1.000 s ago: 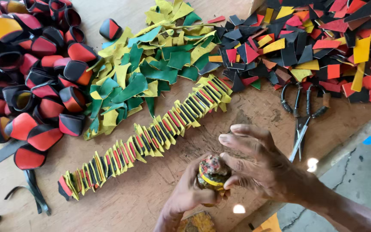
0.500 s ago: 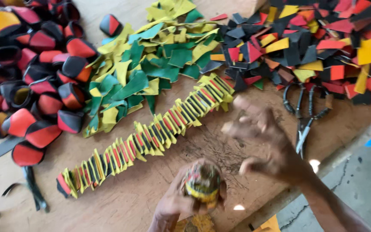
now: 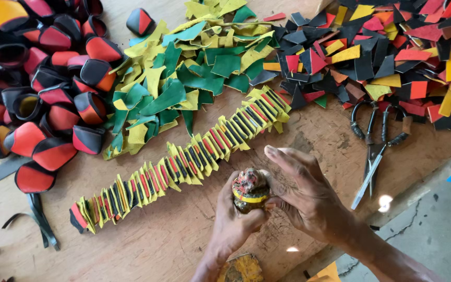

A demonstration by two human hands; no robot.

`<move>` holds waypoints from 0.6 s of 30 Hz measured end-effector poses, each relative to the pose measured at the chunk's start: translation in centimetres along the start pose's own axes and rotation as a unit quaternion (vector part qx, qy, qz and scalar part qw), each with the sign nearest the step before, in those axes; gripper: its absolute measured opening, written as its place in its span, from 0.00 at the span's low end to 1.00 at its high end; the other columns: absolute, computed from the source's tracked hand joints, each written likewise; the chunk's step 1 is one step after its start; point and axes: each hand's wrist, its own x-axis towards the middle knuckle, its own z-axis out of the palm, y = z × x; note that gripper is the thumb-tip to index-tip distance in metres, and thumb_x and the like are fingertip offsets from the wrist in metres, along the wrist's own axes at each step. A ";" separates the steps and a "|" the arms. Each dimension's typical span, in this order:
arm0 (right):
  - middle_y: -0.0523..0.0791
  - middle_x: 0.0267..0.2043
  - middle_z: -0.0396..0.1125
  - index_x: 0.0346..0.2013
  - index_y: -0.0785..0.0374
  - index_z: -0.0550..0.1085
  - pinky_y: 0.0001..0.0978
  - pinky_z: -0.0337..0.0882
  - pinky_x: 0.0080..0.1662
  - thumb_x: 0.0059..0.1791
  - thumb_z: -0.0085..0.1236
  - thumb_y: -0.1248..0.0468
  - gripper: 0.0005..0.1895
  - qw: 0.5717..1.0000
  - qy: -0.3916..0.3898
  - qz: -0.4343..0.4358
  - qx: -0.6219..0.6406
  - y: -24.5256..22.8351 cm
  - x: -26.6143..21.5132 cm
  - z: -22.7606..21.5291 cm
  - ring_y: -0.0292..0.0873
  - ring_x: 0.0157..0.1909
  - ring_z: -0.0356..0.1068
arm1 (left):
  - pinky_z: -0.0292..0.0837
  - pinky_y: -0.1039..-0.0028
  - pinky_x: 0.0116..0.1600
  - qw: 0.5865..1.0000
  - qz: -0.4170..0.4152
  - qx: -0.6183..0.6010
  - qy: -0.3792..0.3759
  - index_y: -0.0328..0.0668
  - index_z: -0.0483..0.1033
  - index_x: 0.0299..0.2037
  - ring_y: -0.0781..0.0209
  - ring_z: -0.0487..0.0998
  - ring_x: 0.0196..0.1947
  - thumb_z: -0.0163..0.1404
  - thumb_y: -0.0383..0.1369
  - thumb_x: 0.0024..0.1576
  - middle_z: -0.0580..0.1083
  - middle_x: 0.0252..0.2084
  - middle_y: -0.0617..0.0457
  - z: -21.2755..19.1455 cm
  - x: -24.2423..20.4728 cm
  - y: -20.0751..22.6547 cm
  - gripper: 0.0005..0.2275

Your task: The person applies a small amount of liquid from a glass jar to the edges of small colored foam pieces and stacks them into a growing pile on the table. The person handles the pieces one at a time, alternating colors, and occasionally closes the jar before continuing.

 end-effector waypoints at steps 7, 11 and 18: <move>0.48 0.72 0.56 0.52 0.64 0.78 0.38 0.62 0.70 0.46 0.67 0.63 0.21 0.998 0.062 -0.018 -0.006 0.1 -1.0 1.6 0.49 0.72 0.54 | 0.84 0.69 0.33 0.997 -0.048 0.023 0.061 0.41 0.64 0.62 0.59 0.81 0.27 0.54 0.26 0.34 0.78 0.36 0.47 0.7 -0.2 0.5 0.37; 0.45 0.70 0.60 0.52 0.61 0.78 0.36 0.65 0.69 0.46 0.68 0.63 0.20 0.996 0.087 -0.017 0.029 -0.5 -1.1 1.3 0.48 0.70 0.57 | 0.86 0.71 0.41 0.999 -0.019 -0.010 0.028 0.35 0.68 0.57 0.59 0.84 0.31 0.55 0.26 0.38 0.80 0.37 0.45 0.7 -0.2 0.1 0.30; 0.44 0.69 0.59 0.53 0.62 0.78 0.38 0.65 0.69 0.45 0.69 0.64 0.21 0.995 0.096 -0.011 0.035 -1.0 -0.7 1.1 0.48 0.70 0.58 | 0.83 0.66 0.43 0.989 -0.032 -0.146 -0.002 0.30 0.68 0.54 0.56 0.83 0.32 0.53 0.23 0.40 0.78 0.39 0.43 0.9 -0.4 -1.9 0.26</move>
